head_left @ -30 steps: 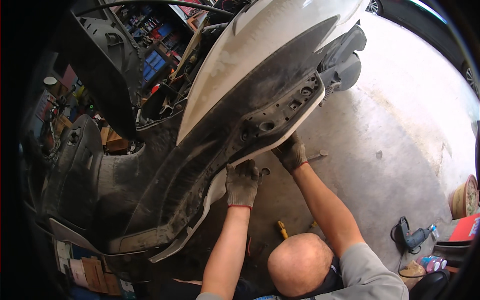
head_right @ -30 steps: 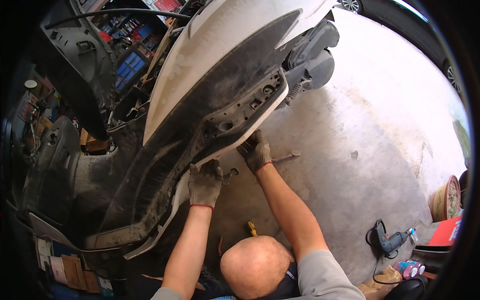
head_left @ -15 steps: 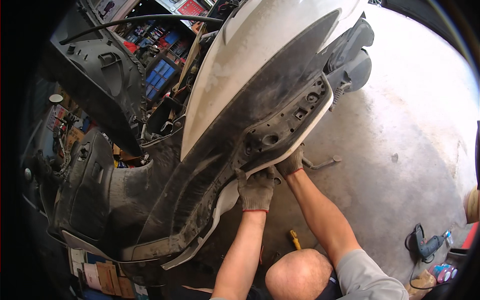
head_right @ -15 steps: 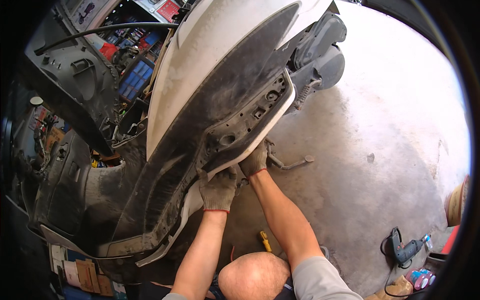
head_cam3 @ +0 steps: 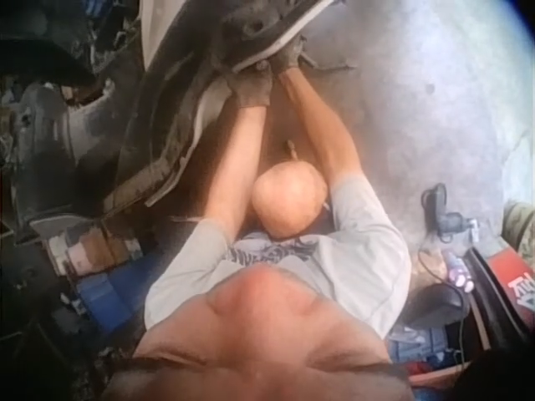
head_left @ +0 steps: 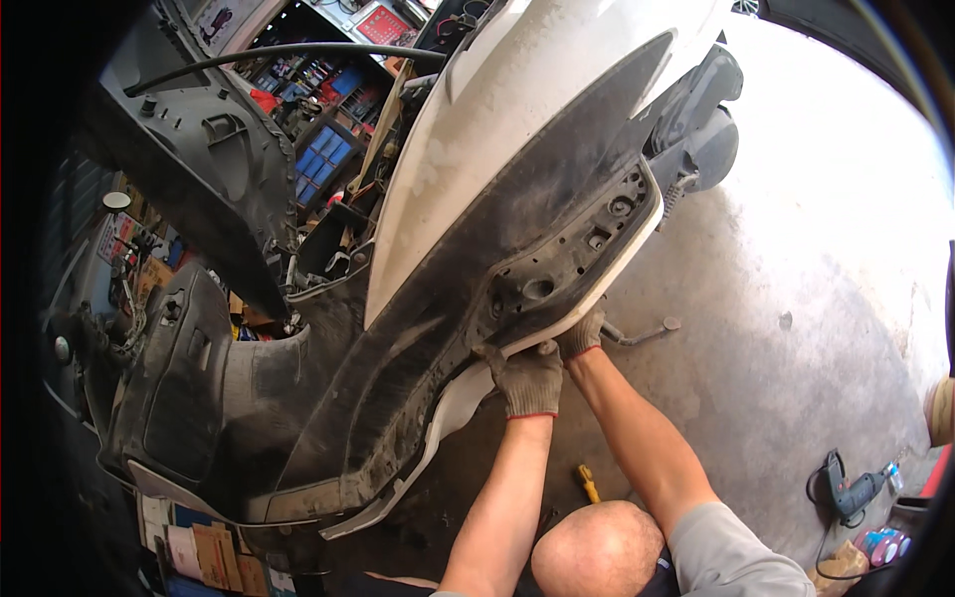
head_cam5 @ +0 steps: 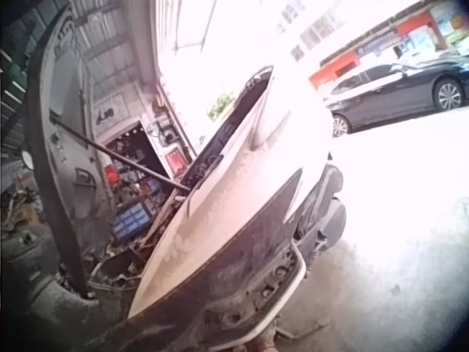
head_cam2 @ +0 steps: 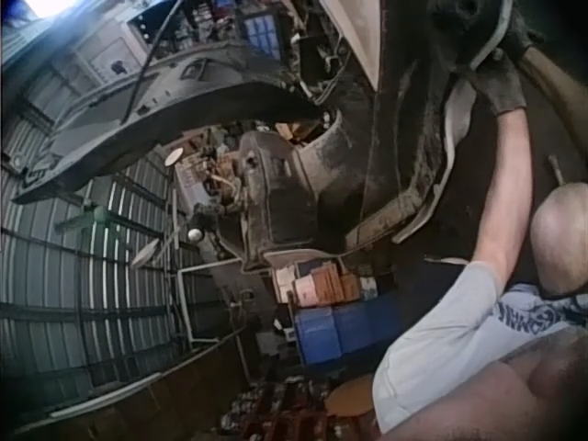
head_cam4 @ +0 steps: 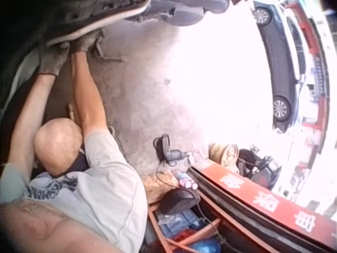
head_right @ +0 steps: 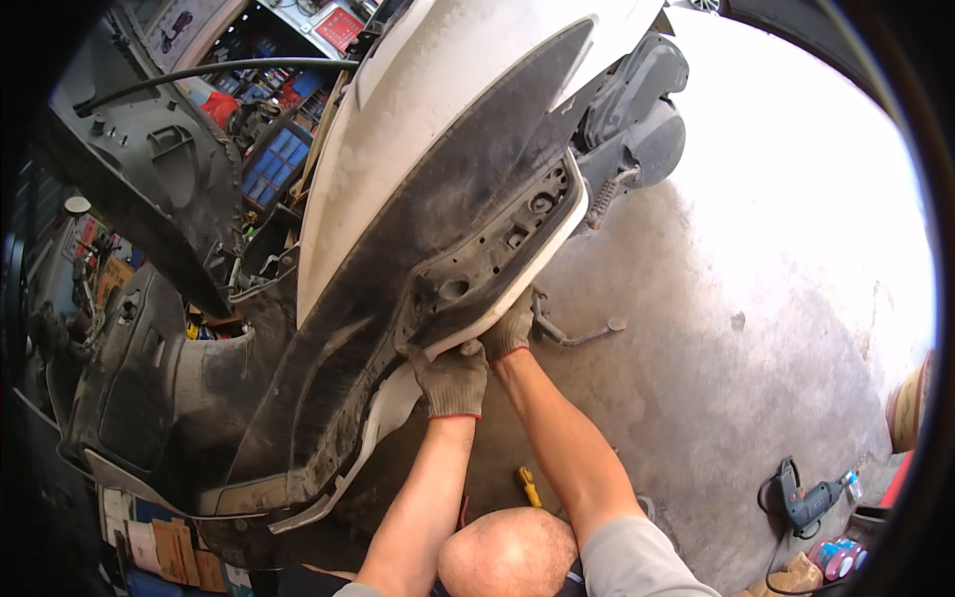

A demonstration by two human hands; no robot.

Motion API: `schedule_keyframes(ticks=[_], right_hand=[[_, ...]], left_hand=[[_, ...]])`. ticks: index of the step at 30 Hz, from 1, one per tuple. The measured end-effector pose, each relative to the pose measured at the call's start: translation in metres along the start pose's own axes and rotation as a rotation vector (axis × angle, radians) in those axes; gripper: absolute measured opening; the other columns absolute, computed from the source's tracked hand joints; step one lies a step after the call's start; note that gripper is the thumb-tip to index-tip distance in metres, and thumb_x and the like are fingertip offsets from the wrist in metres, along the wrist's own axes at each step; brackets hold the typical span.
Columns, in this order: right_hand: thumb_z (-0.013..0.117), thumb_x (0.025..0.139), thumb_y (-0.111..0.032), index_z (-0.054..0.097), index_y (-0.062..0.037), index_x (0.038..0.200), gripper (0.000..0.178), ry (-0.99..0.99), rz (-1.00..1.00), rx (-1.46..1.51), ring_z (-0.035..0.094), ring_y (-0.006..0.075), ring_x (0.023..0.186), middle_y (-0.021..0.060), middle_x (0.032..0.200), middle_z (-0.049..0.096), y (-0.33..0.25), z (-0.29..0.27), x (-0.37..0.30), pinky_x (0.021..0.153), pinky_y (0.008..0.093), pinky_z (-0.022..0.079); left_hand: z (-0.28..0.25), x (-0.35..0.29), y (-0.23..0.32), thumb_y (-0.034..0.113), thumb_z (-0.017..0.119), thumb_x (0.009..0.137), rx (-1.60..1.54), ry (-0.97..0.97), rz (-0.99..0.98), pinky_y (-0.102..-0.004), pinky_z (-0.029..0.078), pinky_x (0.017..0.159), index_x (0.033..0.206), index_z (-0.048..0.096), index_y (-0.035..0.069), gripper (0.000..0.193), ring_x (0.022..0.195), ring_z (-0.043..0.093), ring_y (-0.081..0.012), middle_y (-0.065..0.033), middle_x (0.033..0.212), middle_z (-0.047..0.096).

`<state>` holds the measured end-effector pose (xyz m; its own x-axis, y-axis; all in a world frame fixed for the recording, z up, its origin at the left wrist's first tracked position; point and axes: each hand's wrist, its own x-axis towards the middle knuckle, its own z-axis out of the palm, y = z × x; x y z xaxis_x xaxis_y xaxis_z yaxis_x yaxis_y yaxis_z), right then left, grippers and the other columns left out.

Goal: Removing screws and plastic body panels from a scooter.

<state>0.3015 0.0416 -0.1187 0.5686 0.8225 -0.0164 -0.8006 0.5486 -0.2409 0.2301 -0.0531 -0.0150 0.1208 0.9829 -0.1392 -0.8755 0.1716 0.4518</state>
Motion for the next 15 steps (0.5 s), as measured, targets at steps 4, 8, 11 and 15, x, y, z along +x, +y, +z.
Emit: schedule_keyframes(ticks=[4, 8, 11, 15], right_hand=[[0.041, 0.100, -0.036, 0.057, -0.0076, 0.120, 0.039, 0.083, 0.286, 0.483, 0.062, 0.0310, 0.098, 0.0131, 0.111, 0.063, -0.008, 0.053, -0.018, 0.091, 0.0430, 0.051], [0.038, 0.100, -0.049, 0.051, -0.0066, 0.130, 0.054, 0.095, 0.254, 0.413, 0.053, 0.0323, 0.114, 0.0144, 0.129, 0.055, -0.016, 0.028, -0.004, 0.100, 0.0425, 0.044], [0.038, 0.099, -0.054, 0.050, -0.0073, 0.132, 0.058, 0.166, 0.364, 0.397, 0.052, 0.0339, 0.117, 0.0147, 0.130, 0.055, -0.024, 0.060, -0.039, 0.102, 0.0445, 0.043], [0.038, 0.099, -0.054, 0.049, -0.0077, 0.134, 0.059, 0.190, 0.391, 0.304, 0.050, 0.0328, 0.120, 0.0142, 0.132, 0.053, -0.035, 0.059, -0.037, 0.105, 0.0433, 0.041]], left_hand=[[0.008, -0.005, 0.019, 0.071, 0.036, 0.091, 0.082, 0.008, 0.100, -0.0296, 0.048, 0.052, 0.128, 0.052, 0.017, 0.068, 0.097, 0.061, -0.0193, -0.0041, 0.124, 0.061], [0.007, 0.001, 0.004, 0.070, 0.037, 0.091, 0.055, 0.020, 0.031, -0.0308, 0.045, 0.045, 0.127, 0.052, 0.016, 0.067, 0.093, 0.063, -0.0203, -0.0046, 0.122, 0.062], [-0.014, -0.001, 0.022, 0.069, 0.040, 0.091, 0.013, 0.042, 0.010, -0.0307, 0.045, 0.045, 0.126, 0.054, 0.014, 0.066, 0.093, 0.063, -0.0198, -0.0046, 0.118, 0.064], [-0.001, -0.005, 0.016, 0.065, 0.040, 0.093, 0.073, 0.036, 0.041, -0.0291, 0.047, 0.052, 0.122, 0.056, 0.013, 0.062, 0.091, 0.063, -0.0181, -0.0039, 0.112, 0.066]])
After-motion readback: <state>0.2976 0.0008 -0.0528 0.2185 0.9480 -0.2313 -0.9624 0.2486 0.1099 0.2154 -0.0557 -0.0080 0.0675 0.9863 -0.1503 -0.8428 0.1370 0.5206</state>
